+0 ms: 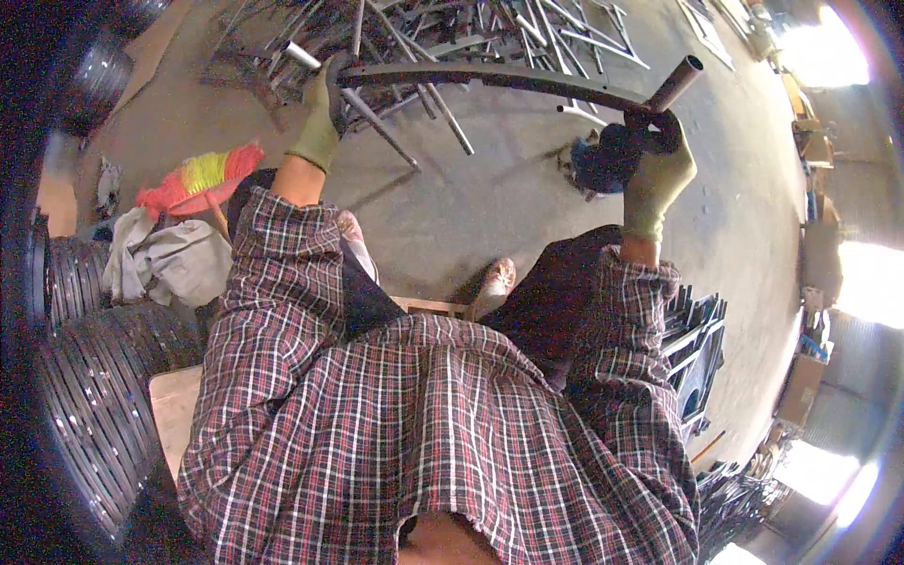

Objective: Scrubbing and wiping down metal frame components with a scouring pad and cloth.

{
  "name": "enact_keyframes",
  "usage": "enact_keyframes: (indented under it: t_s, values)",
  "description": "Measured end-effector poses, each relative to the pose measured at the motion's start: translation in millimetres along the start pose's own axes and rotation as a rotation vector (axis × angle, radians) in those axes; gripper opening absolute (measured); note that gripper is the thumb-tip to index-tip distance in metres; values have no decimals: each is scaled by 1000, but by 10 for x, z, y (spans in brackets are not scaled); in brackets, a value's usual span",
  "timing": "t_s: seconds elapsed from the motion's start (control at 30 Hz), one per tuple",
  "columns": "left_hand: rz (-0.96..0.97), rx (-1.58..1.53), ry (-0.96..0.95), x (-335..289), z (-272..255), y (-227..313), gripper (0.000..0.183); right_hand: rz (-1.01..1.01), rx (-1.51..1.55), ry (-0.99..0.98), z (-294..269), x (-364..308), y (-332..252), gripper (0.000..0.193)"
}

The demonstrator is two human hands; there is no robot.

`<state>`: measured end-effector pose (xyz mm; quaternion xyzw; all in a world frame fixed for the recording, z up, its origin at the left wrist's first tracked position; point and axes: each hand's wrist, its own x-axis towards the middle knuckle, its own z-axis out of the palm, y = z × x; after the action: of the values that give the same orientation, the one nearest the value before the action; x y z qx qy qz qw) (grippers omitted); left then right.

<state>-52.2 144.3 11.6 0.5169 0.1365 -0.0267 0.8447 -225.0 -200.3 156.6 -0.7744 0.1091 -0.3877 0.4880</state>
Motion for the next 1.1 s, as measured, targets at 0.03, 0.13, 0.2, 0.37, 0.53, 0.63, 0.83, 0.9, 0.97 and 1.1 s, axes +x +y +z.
enact_keyframes:
  t_s: [0.03, 0.13, 0.2, 0.37, 0.53, 0.63, 0.83, 0.9, 0.97, 1.1]
  values:
    - [-19, -46, 8, 28, 0, 23, 27, 5, -49, -12, -19, -18, -4, 14]
    - [-69, -29, 94, 40, 55, 56, 26, -124, -195, 21, 2, 56, 106, 13]
    - [-101, 33, 166, -3, 109, 58, 25, -209, -291, 13, -88, 89, 204, 16]
    - [-49, -103, 77, 20, 58, 8, 27, 28, -57, 77, 48, -44, -89, 16]
    - [-27, 15, 127, 216, -127, 56, 26, -24, -98, 4, 133, -68, -70, 13]
    - [-23, 128, 143, 165, -43, 77, 29, -144, -223, -3, -38, -28, 258, 13]
    - [412, 640, 170, -570, 613, 927, 64, -67, -125, 105, -278, -41, 455, 16]
    - [751, 280, -22, -757, 767, 1154, 35, -14, 130, 95, -221, -145, 497, 17]
    - [831, 548, 1, -742, 923, 1302, 38, 78, 246, 148, -172, -204, 776, 18]
    - [962, 861, -45, -880, 1398, 1255, 36, 292, 260, 112, -156, -446, 1382, 22]
